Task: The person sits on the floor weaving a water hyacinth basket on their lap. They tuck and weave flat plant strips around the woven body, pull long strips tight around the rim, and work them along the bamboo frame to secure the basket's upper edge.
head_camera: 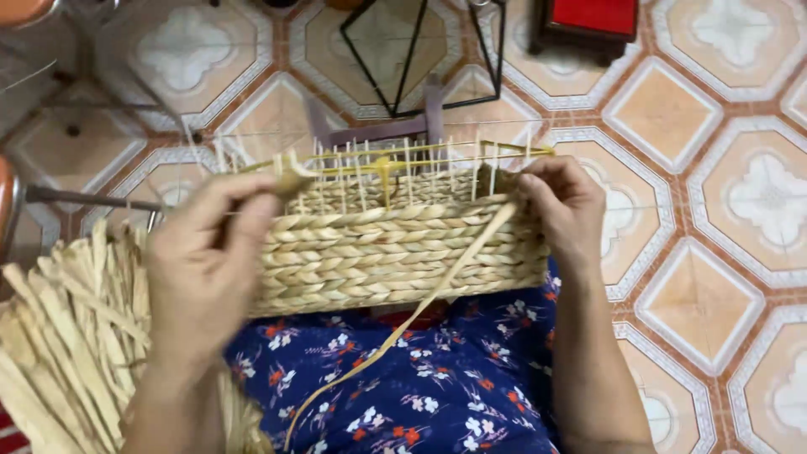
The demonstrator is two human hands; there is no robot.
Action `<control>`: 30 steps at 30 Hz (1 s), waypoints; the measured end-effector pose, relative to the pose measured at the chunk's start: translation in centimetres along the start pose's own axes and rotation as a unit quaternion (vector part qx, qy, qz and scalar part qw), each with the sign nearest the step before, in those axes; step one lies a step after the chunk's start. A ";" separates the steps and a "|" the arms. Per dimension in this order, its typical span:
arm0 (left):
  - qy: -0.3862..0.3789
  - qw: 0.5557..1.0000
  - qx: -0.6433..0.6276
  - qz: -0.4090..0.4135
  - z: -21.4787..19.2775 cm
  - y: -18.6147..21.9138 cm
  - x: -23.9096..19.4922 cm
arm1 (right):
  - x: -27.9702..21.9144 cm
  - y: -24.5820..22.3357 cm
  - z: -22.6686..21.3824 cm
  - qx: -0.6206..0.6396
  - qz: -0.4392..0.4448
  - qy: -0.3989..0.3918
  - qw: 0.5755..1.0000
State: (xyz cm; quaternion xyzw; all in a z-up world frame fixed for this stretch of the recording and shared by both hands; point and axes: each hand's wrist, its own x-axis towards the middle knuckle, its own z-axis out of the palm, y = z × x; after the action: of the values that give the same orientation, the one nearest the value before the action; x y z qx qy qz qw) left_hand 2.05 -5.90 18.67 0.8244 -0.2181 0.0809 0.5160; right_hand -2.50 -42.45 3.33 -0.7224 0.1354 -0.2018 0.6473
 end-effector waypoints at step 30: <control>-0.195 0.972 0.127 0.021 21.9 -1.6 3.1 | -2.1 -4.6 -1.1 -0.217 -0.135 -0.097 0.962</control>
State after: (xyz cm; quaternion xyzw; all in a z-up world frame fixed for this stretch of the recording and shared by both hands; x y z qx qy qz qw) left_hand 3.55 -25.56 8.53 0.8782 -0.3197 -0.0442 0.3532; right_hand -5.19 -41.92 7.78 -0.8733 0.0139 -0.1825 0.4516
